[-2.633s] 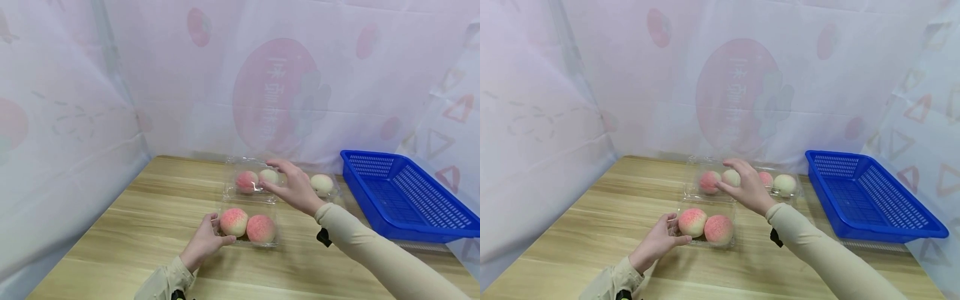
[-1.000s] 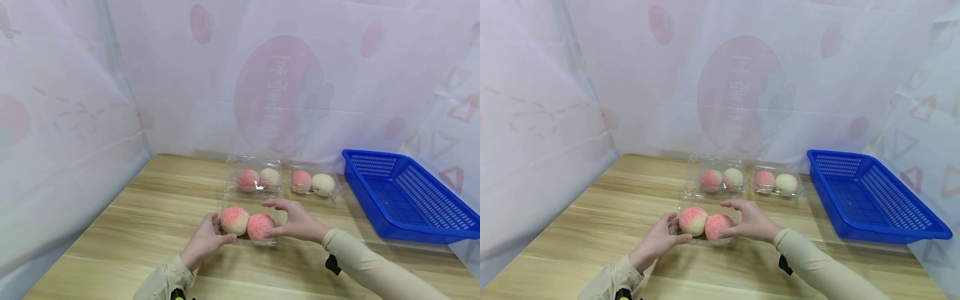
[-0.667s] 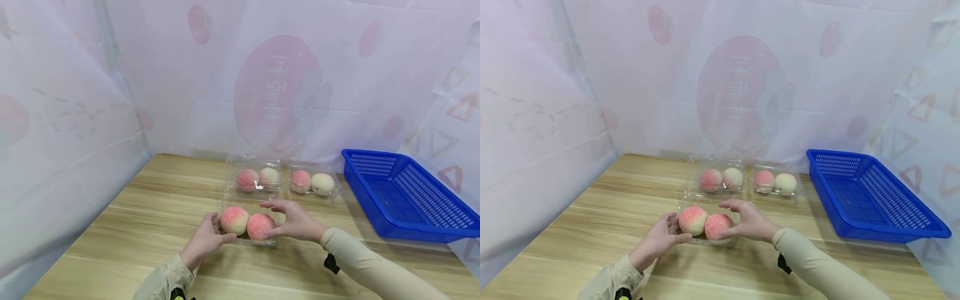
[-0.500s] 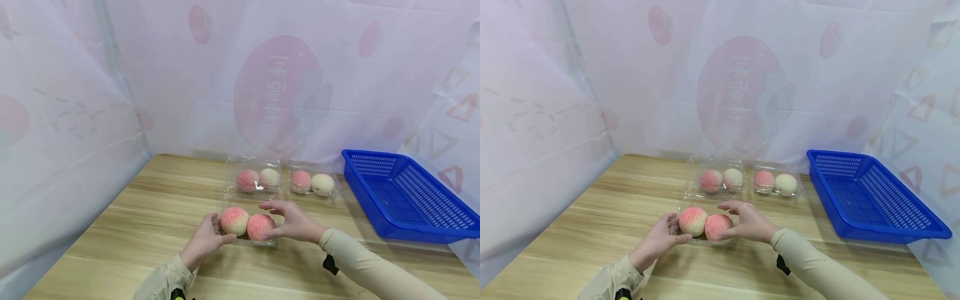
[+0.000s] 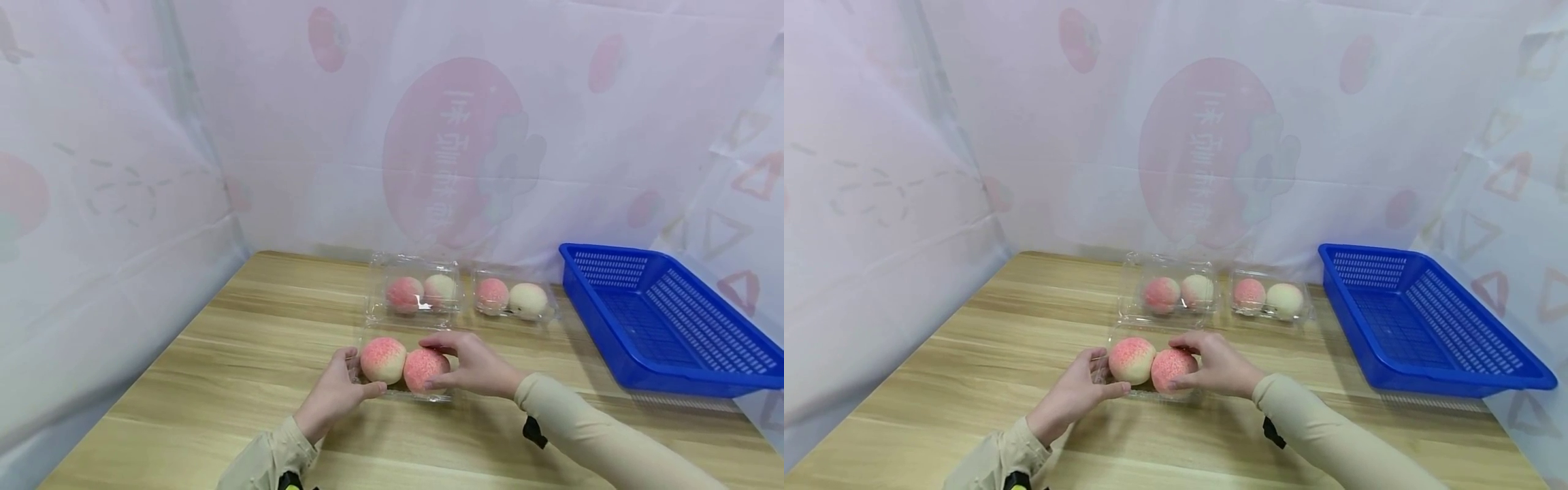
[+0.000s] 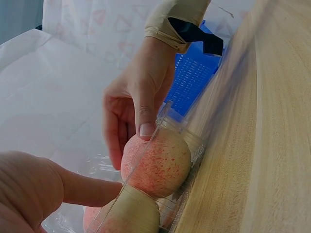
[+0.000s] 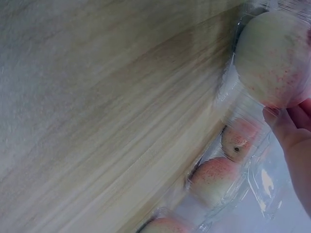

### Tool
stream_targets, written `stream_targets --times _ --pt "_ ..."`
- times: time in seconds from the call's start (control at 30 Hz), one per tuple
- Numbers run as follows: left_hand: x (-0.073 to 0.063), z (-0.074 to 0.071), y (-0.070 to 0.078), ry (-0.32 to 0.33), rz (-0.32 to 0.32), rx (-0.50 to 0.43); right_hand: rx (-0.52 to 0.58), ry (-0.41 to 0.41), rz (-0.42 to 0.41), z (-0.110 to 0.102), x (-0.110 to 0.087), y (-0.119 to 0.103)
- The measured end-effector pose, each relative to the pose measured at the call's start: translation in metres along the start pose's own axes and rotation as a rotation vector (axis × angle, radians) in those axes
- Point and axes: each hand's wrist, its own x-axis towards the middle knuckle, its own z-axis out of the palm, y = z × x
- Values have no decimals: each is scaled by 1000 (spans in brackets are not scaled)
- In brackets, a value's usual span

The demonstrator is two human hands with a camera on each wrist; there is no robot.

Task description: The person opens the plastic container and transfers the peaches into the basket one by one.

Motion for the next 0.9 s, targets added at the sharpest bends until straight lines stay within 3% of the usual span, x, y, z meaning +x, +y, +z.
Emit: stream_targets --times 0.23,0.9 --pt "0 0 -1 -8 4 -11 -148 -16 -30 1 4 -1" --pt "-1 0 0 -13 11 -6 -245 -32 -11 4 8 -1"
